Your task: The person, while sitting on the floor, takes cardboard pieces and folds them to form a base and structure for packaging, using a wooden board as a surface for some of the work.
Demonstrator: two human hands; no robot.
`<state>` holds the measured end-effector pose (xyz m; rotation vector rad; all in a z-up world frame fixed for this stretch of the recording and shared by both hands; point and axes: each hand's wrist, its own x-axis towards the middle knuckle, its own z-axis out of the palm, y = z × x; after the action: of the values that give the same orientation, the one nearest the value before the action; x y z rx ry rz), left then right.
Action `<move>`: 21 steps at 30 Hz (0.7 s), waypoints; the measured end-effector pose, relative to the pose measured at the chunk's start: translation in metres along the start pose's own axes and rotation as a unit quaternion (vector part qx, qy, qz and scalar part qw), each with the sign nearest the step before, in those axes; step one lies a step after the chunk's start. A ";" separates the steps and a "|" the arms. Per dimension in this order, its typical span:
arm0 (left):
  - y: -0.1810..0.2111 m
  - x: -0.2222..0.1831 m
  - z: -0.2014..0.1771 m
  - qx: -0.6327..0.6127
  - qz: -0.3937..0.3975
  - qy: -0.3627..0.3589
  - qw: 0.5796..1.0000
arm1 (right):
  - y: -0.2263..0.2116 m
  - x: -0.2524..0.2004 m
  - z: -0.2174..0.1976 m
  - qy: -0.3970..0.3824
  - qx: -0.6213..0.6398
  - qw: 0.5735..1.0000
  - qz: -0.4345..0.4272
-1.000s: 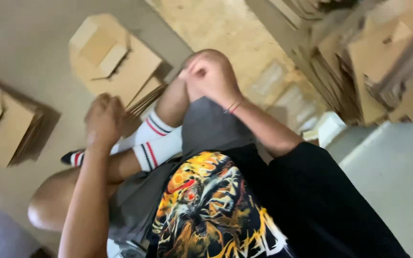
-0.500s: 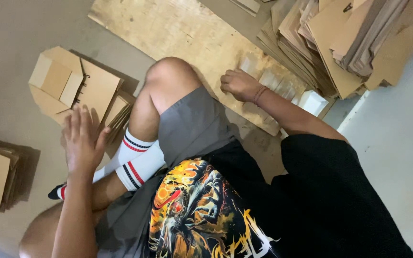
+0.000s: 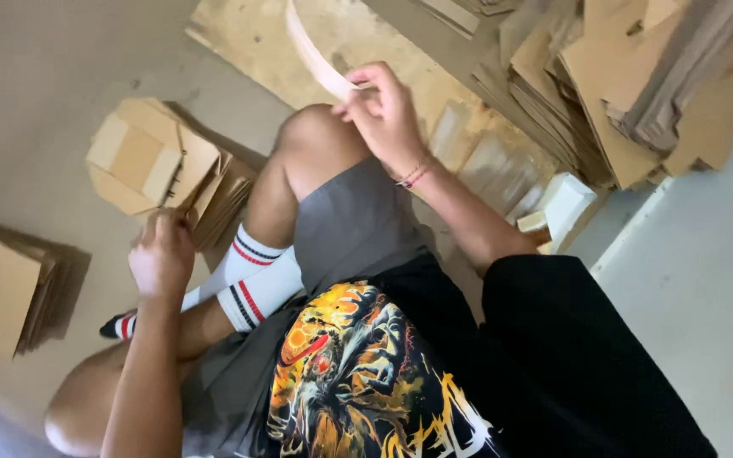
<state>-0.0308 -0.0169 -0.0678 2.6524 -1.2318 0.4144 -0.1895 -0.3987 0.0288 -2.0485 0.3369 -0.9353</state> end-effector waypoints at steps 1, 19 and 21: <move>0.004 0.007 -0.008 0.008 0.003 0.026 1.000 | -0.006 -0.001 0.015 -0.048 0.154 0.984 0.081; 0.028 0.012 -0.034 0.023 0.047 0.092 0.994 | -0.066 -0.046 0.203 -0.366 -0.255 0.852 -0.274; 0.023 0.010 -0.034 0.020 0.069 0.114 0.991 | -0.050 -0.046 0.227 -0.390 -0.272 0.840 -0.262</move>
<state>-0.0485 -0.0286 -0.0310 2.4736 -1.3497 0.7486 -0.0616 -0.2112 -0.0391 -2.9248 -0.4877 -0.2045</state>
